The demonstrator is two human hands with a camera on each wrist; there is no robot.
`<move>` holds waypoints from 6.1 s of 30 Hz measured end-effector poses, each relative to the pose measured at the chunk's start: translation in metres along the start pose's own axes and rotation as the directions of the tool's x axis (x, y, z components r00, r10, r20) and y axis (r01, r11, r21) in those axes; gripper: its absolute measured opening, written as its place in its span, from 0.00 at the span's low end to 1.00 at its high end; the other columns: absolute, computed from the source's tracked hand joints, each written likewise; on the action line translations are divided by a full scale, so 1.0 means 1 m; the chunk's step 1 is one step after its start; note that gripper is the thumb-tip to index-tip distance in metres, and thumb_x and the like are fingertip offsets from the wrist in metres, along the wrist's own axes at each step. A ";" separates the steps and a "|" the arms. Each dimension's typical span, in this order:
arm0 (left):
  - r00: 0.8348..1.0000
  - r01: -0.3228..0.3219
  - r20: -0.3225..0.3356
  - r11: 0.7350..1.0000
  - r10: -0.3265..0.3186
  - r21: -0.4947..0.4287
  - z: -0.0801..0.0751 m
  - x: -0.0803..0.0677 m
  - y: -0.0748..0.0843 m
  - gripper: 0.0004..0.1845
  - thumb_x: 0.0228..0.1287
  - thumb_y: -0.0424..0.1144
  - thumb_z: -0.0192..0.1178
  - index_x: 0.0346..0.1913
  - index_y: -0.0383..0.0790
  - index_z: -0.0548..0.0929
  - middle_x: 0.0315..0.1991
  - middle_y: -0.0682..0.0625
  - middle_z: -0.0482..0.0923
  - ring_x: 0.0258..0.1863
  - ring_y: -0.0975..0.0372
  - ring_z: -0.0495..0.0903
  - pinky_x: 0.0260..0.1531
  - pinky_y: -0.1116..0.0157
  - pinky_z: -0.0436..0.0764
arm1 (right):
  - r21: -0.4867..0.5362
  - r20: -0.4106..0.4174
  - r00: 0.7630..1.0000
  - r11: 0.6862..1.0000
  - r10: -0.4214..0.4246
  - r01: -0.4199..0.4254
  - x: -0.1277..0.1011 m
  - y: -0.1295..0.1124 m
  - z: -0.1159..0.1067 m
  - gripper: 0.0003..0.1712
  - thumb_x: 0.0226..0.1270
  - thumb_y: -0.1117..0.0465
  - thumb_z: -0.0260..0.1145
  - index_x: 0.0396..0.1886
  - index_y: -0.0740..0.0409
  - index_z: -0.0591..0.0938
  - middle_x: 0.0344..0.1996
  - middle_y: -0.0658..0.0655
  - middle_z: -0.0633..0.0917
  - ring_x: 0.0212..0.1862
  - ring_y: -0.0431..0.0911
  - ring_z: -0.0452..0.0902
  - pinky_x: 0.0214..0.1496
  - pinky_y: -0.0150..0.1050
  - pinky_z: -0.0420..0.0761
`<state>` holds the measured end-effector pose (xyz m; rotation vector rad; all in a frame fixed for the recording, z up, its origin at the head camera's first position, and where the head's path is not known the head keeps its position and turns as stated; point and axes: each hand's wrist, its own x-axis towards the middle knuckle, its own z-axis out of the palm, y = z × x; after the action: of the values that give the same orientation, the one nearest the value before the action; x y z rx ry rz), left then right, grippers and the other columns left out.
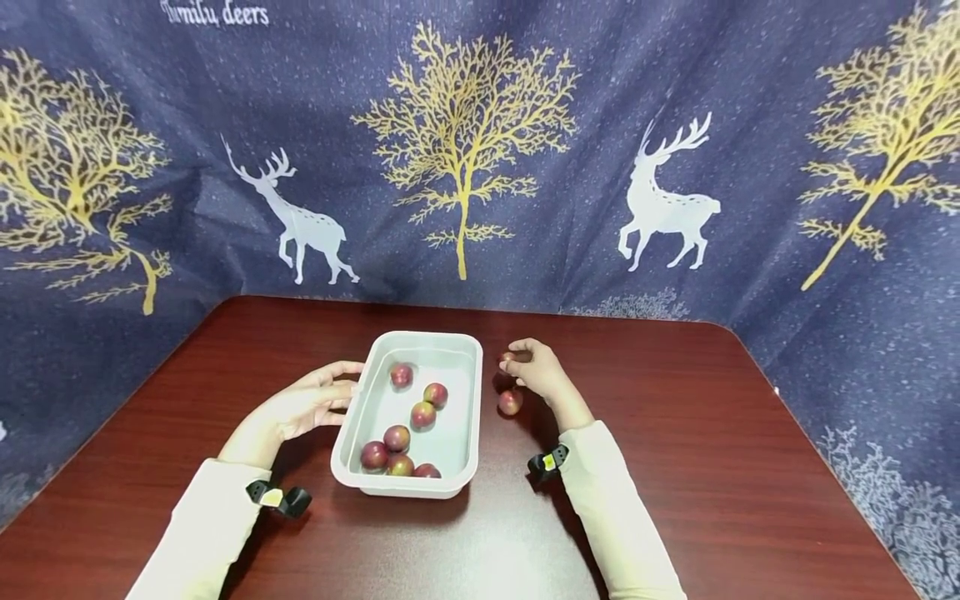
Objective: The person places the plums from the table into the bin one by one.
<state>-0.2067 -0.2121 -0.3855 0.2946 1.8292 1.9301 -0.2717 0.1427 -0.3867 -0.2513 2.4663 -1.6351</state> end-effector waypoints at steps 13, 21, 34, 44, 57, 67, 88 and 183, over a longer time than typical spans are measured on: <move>1.000 -0.001 -0.005 1.000 0.001 0.000 -0.003 0.001 -0.009 0.28 0.70 0.30 0.49 0.68 0.29 0.52 0.41 0.52 0.81 0.41 0.62 0.82 0.43 0.62 0.82 | 0.368 0.029 0.997 0.927 0.073 -0.079 -0.009 -0.010 -0.006 0.32 0.66 0.71 0.58 0.65 0.75 0.57 0.43 0.57 0.82 0.34 0.38 0.81 0.40 0.33 0.82; 1.000 0.003 -0.006 1.000 -0.003 -0.009 -0.003 0.000 -0.006 0.28 0.70 0.30 0.49 0.68 0.28 0.52 0.41 0.52 0.81 0.41 0.62 0.82 0.42 0.62 0.82 | 0.448 0.046 0.996 0.890 0.074 -0.087 -0.016 -0.026 -0.005 0.35 0.64 0.72 0.57 0.68 0.70 0.54 0.33 0.48 0.81 0.33 0.39 0.81 0.44 0.37 0.83; 1.000 0.010 -0.012 1.000 -0.010 0.013 -0.001 0.000 -0.002 0.29 0.69 0.31 0.50 0.68 0.29 0.52 0.41 0.52 0.81 0.41 0.62 0.82 0.42 0.62 0.82 | 0.591 0.070 0.997 0.807 -0.037 -0.012 -0.032 -0.056 -0.003 0.32 0.67 0.73 0.53 0.68 0.73 0.53 0.40 0.53 0.78 0.39 0.43 0.83 0.47 0.39 0.82; 1.000 0.001 -0.005 1.000 -0.001 0.013 0.000 0.001 -0.001 0.29 0.70 0.31 0.49 0.68 0.29 0.52 0.42 0.52 0.80 0.41 0.63 0.82 0.42 0.63 0.82 | 0.599 0.144 0.982 0.801 -0.121 0.011 -0.047 -0.075 0.013 0.28 0.66 0.74 0.53 0.65 0.72 0.59 0.42 0.54 0.78 0.38 0.42 0.82 0.45 0.38 0.83; 1.000 0.003 -0.010 1.000 -0.003 0.017 0.000 0.002 -0.001 0.28 0.69 0.31 0.49 0.68 0.29 0.52 0.41 0.52 0.81 0.41 0.63 0.82 0.43 0.63 0.82 | 0.485 0.214 0.974 0.873 -0.076 -0.039 -0.058 -0.083 0.039 0.27 0.61 0.76 0.58 0.61 0.73 0.65 0.38 0.54 0.78 0.36 0.41 0.81 0.41 0.34 0.83; 1.000 0.009 -0.011 1.000 -0.008 0.029 -0.001 0.002 -0.001 0.29 0.70 0.32 0.50 0.68 0.30 0.53 0.43 0.51 0.80 0.43 0.63 0.82 0.44 0.62 0.81 | 0.387 0.314 0.940 0.922 -0.135 0.003 -0.059 -0.079 0.055 0.29 0.59 0.70 0.62 0.60 0.74 0.67 0.38 0.54 0.80 0.39 0.40 0.80 0.50 0.43 0.81; 1.000 0.015 -0.013 1.000 -0.015 0.002 0.001 0.001 0.002 0.28 0.69 0.31 0.49 0.67 0.28 0.53 0.41 0.51 0.81 0.41 0.63 0.82 0.42 0.62 0.82 | 0.007 0.430 0.852 0.944 -0.300 0.329 -0.057 -0.076 0.074 0.24 0.58 0.69 0.66 0.54 0.70 0.71 0.36 0.66 0.83 0.34 0.37 0.76 0.42 0.33 0.77; 1.000 -0.002 0.003 1.000 0.002 -0.012 0.003 0.004 0.001 0.28 0.69 0.30 0.49 0.67 0.27 0.53 0.40 0.52 0.81 0.40 0.62 0.82 0.41 0.63 0.83 | -0.721 0.007 0.992 0.687 -0.126 0.092 -0.038 -0.060 0.015 0.26 0.53 0.60 0.71 0.53 0.59 0.78 0.44 0.62 0.81 0.46 0.56 0.78 0.45 0.52 0.78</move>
<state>-0.2086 -0.2079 -0.3849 0.2953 1.8155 1.9397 -0.2286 0.1154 -0.3355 -0.4669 3.0604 -0.5883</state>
